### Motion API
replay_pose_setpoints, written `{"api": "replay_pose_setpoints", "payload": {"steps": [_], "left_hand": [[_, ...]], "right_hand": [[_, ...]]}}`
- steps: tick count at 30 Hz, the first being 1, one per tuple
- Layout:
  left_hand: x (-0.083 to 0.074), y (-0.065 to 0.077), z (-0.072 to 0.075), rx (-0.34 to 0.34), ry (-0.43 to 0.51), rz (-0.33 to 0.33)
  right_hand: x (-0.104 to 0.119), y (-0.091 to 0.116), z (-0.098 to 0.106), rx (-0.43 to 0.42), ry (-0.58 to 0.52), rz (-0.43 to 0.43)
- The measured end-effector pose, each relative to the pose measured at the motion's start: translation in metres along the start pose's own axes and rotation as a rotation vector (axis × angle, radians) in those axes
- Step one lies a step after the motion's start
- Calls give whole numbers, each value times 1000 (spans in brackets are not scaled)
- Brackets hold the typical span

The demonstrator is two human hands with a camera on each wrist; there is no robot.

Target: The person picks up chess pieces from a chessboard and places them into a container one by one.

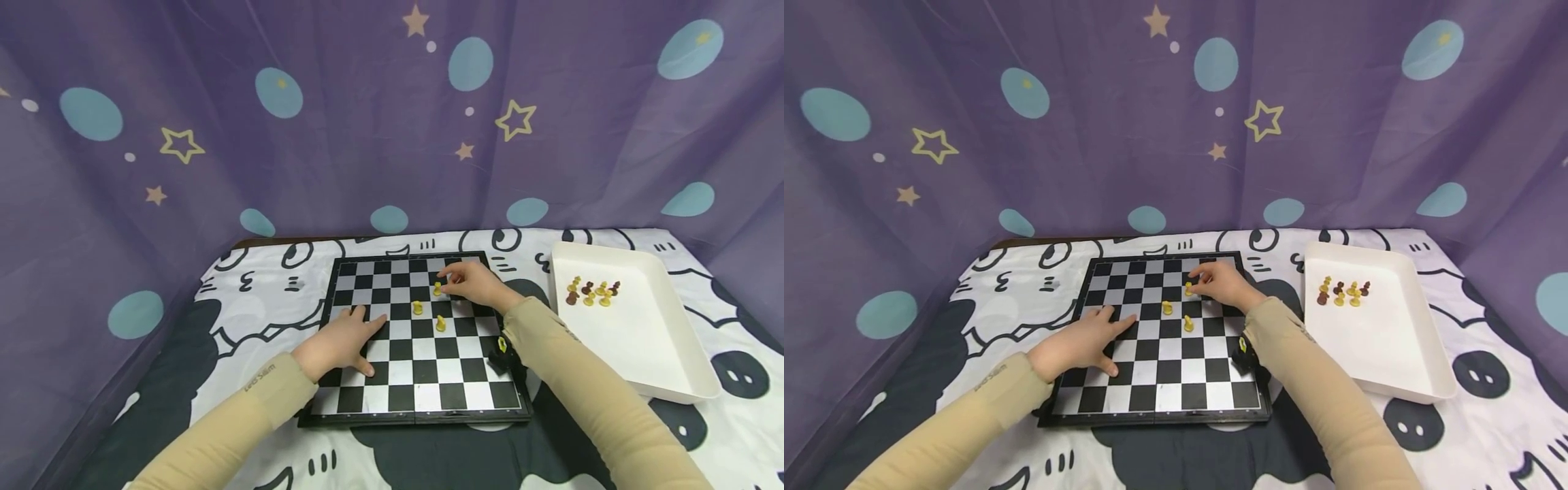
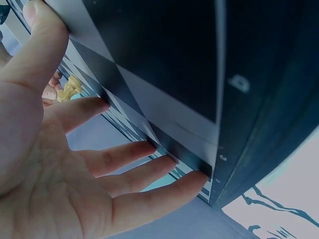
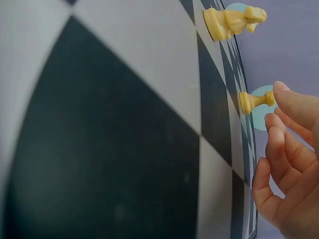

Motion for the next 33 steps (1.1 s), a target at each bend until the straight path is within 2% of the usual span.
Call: {"api": "replay_pose_setpoints", "payload": {"steps": [12,23,33], "left_hand": [[0,0,0,12,0,8],[-2,2,0,7,-3,-1],[0,0,-2,6,-7,10]], "right_hand": [[3,-5,-5,32,3,-36],[8,-5,-5,32,70,-7],[11,-6,-5,34,67,19]]}}
Point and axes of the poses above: each hand's wrist, its own y-axis away from the middle knuckle, its own z-axis out of the back of the hand, x = y × z, the point moved 5 cm from there along -y, towards the middle knuckle, and after that the axes turned 3 degrees about -z, right-handed, at the moved point
